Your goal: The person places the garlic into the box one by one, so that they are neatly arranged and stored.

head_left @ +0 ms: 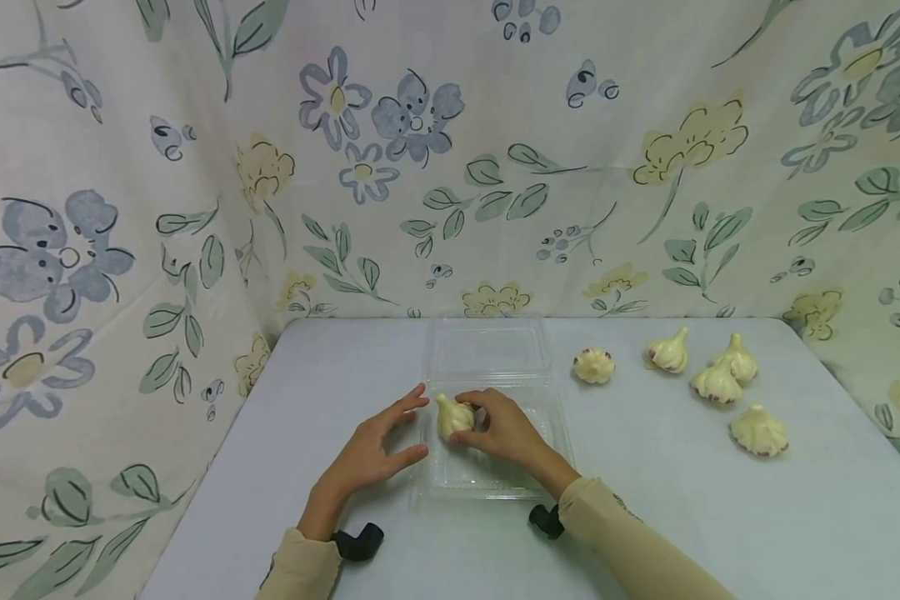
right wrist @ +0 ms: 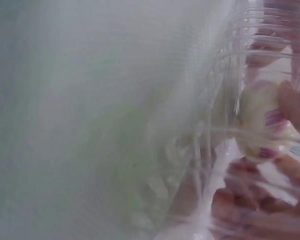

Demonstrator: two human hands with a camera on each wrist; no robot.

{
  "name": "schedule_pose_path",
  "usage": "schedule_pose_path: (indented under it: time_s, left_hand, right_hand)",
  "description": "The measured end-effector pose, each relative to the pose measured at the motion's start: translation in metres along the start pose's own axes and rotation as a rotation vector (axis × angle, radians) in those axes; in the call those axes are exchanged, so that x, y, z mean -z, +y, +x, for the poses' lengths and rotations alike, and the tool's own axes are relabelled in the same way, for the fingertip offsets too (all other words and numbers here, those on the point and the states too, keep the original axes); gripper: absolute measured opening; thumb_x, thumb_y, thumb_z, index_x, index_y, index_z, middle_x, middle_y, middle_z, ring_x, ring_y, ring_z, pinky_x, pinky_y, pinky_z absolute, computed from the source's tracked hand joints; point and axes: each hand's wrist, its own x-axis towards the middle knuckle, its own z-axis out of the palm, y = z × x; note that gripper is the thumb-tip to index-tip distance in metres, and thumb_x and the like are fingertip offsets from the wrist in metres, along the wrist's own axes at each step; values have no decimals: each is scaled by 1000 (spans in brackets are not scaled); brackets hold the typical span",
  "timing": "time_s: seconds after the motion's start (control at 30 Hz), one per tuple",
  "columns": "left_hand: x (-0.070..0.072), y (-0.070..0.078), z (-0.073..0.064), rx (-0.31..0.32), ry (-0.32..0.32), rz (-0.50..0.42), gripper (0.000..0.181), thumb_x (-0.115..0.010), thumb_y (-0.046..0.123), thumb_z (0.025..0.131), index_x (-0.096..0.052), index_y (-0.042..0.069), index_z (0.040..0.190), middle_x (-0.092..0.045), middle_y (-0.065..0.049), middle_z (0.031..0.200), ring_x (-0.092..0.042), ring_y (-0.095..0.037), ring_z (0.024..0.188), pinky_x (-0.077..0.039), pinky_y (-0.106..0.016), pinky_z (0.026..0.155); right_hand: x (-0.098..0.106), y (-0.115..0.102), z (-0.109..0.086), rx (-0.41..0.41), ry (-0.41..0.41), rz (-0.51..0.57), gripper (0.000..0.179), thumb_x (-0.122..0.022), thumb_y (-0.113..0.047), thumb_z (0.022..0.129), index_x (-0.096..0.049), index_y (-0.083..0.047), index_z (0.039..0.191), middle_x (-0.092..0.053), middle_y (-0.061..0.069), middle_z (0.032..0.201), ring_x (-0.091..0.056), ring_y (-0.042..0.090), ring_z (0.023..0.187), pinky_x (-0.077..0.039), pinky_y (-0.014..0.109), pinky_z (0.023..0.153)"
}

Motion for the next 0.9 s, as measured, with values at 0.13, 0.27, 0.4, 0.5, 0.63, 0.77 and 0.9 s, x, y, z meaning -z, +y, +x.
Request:
schedule_pose_path:
  time_s: [0.13,0.27,0.4,0.5,0.63,0.77,0.9]
  left_hand:
    - [1,0,0,3,0,2,68,-74,39,92,-46,28,153,-32,15,166,-58,-27,136,-37,-63,116]
    - [1,0,0,-1,4,1,67,-74,39,92,-47,28,153,-31,16,166,-58,-27,136,-37,-63,115]
    - [0,-1,0,1,5,-3,67,-74,40,92,-47,29,153,-31,16,166,-58,-27,136,-37,-63,115]
    - [0,-1,-1,4,2,-8,66,-74,40,92,-47,29,152,-31,15,166,-58,-28,136,-37,-63,116]
    - [0,-1,-1,3,-2,-10,66,-74,39,93,-47,29,152,-31,14,167,-58,-28,136,-37,-63,116]
    - [-1,-2,0,3,-3,-8,67,-74,38,93,-47,27,153,-31,14,167,-58,-28,136,-36,-63,116]
    - [-1,-2,0,4,-4,-9,67,-74,37,93,-48,26,153,-31,15,167,-58,-28,136,-37,-63,116]
  right_hand:
    - [-1,-2,1,-15,16,-21,58,-89,-28,79,-68,-6,128,-68,5,104,-58,17,82,-47,22,70]
    - [-1,-3,1,-19,24,-26,59,-90,-27,78,-68,-5,128,-68,5,105,-58,17,82,-47,21,69]
    - [-1,-3,1,-21,22,-10,60,-90,-27,78,-68,-3,128,-68,7,106,-59,18,82,-47,21,69]
    - [0,-2,1,-25,19,-4,61,-90,-28,78,-67,-3,129,-68,7,106,-59,19,81,-47,21,68]
    - [0,-1,0,-29,16,-6,62,-90,-29,78,-67,-4,130,-68,7,106,-60,19,82,-47,21,69]
    - [0,-1,-1,-48,16,-4,63,-90,-30,78,-67,-6,131,-69,6,108,-60,19,83,-48,22,69]
    - [1,-1,-1,-53,23,-10,64,-90,-33,77,-67,-7,131,-70,6,110,-61,19,82,-48,23,69]
